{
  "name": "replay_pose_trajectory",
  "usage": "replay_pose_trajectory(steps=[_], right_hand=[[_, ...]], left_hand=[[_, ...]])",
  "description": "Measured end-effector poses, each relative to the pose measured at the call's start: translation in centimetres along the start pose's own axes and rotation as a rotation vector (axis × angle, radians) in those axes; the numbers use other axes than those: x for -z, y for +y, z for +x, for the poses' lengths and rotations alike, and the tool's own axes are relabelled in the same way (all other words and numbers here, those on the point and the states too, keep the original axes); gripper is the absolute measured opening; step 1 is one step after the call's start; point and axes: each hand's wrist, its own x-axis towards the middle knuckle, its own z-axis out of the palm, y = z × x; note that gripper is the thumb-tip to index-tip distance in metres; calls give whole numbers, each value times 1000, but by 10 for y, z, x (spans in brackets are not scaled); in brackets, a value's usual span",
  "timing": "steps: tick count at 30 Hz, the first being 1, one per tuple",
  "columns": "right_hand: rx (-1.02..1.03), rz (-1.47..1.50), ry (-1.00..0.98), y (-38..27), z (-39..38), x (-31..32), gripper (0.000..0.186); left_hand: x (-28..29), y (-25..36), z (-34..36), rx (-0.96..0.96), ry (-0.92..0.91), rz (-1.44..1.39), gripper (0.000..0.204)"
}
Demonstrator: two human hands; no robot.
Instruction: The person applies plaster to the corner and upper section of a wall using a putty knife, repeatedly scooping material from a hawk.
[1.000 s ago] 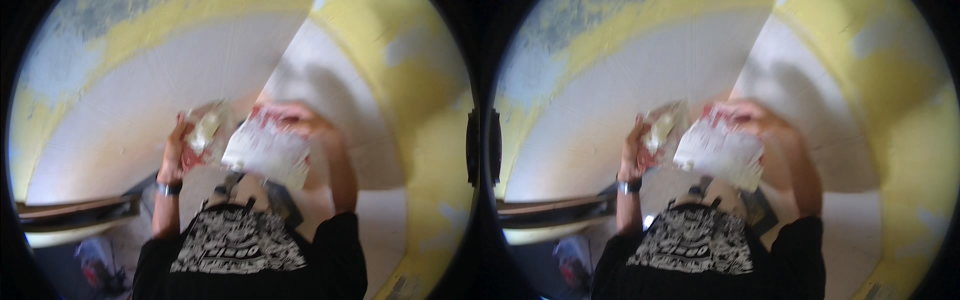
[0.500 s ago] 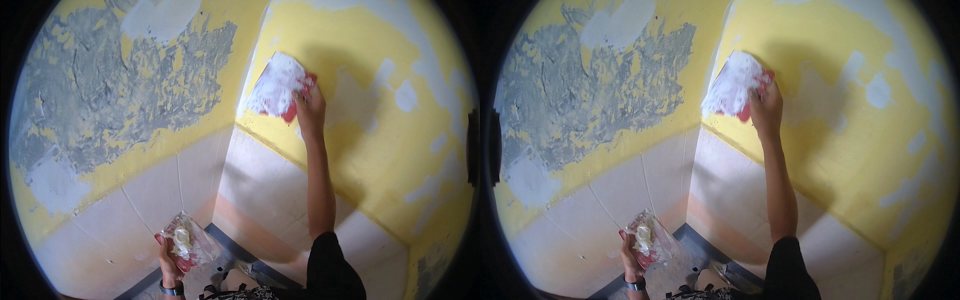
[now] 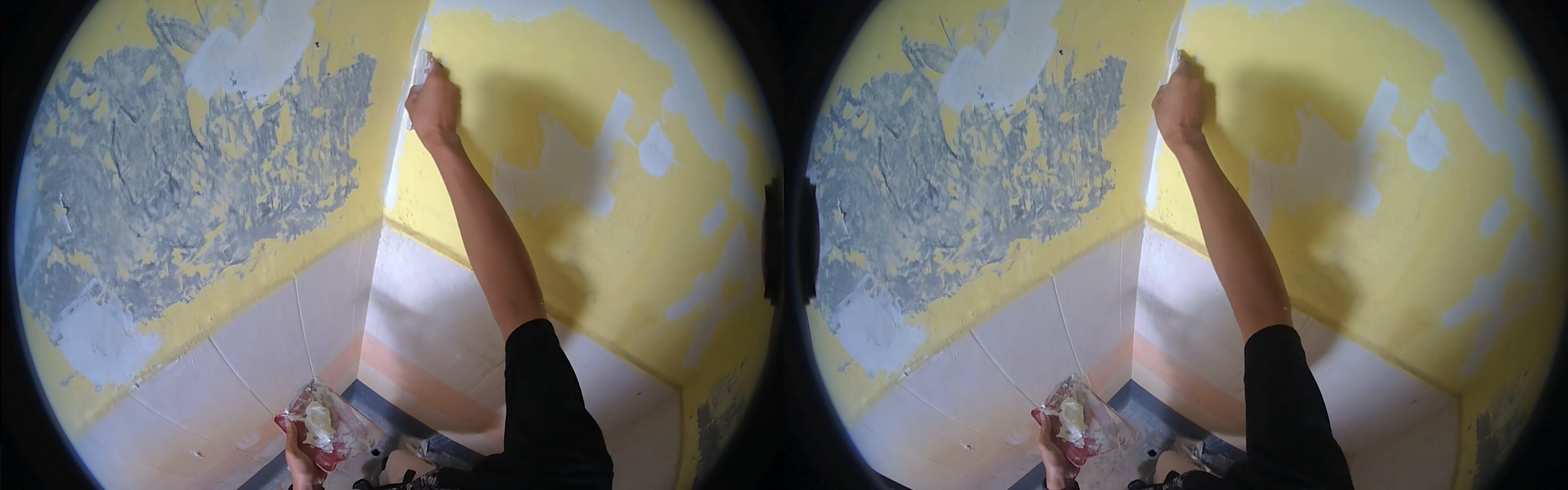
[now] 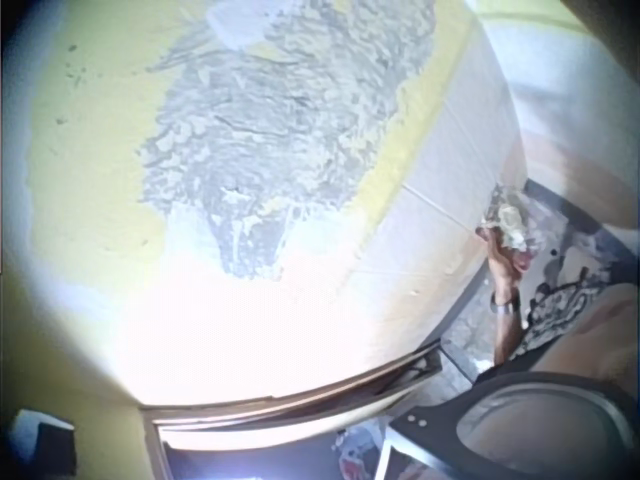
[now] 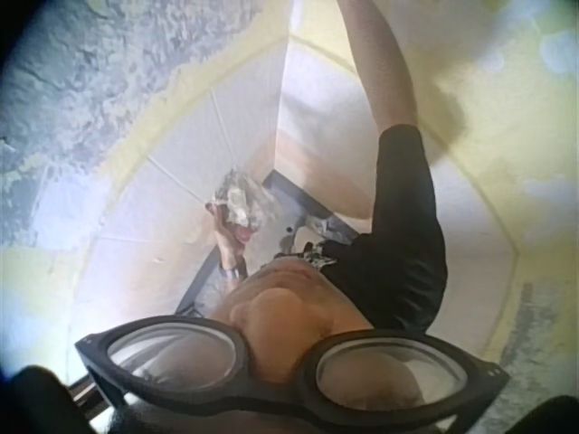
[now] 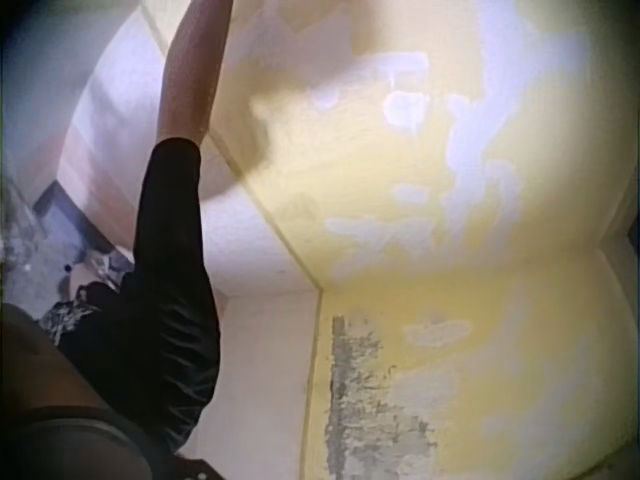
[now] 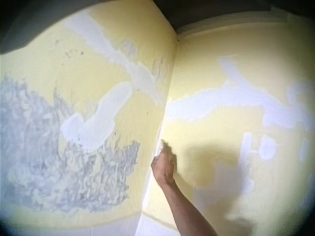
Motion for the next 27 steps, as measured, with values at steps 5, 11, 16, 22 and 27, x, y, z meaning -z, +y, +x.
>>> replay_pose_trajectory(steps=[5, 11, 16, 22, 27], right_hand=[[-92, 4, -270, -25, 0, -19, 55], [11, 399, -118, -6, -7, 26, 29], [-99, 310, -99, 5, 18, 13, 40], [45, 222, -45, -13, -12, -24, 38], [-64, 708, -307, -33, -102, 59, 27]], left_hand=[[-6, -1, -3, 14, 58, -23, 51], [-8, 10, -11, -13, 81, -14, 50], [-12, 5, -12, -8, 94, -13, 50], [-15, 2, -13, -59, 133, -7, 49], [-26, 7, -18, -184, 223, -39, 47]])
